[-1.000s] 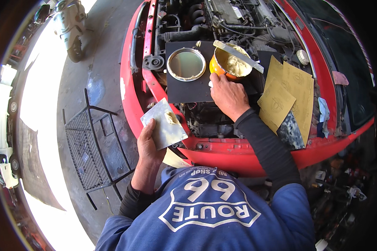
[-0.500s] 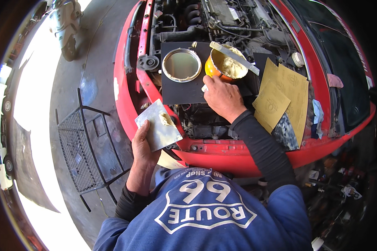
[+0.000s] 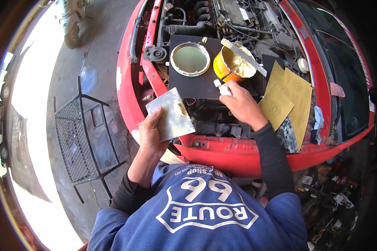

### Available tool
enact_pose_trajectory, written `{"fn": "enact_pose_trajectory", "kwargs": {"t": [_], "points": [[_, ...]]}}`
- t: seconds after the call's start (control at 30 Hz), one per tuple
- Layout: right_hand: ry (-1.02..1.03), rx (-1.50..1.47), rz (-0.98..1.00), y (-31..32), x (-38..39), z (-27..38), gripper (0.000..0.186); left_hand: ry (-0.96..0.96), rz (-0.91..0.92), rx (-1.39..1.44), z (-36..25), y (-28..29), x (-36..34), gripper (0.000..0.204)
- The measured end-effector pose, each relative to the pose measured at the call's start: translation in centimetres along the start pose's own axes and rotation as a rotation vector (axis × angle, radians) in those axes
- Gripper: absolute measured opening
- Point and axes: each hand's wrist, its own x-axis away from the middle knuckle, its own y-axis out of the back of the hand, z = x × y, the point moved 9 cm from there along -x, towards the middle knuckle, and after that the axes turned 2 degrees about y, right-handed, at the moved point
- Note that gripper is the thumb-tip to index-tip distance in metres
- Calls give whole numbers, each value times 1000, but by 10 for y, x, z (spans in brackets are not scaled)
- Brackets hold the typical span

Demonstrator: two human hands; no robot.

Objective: The person mixes body filler on a metal plate using a spreader, then applies the filler to a red car bumper. The person smooths the filler over several areas of the bumper surface.

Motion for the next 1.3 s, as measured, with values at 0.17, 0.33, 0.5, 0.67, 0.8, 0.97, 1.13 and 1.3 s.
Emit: {"fn": "enact_pose_trajectory", "kwargs": {"t": [0.17,0.33,0.5,0.67,0.8,0.97,1.13,1.3], "points": [[-279,-800,237,-14,47,-11,40,91,123,-66,10,-28,4,39],[-258,-1098,253,-16,77,-8,61,91,144,-131,17,-37,7,38],[-238,-932,302,-21,88,-8,40,118,116,-157,23,-39,11,38],[-259,-729,248,-9,87,-14,36,146,182,-195,26,-51,18,38],[-208,-492,219,2,81,-13,18,170,206,-242,31,-57,22,37],[-104,-276,237,6,72,0,19,207,220,-256,39,-61,23,37],[75,-136,222,9,70,24,21,205,245,-262,41,-61,25,36],[146,113,245,2,70,27,21,219,255,-274,44,-61,27,36]]}}
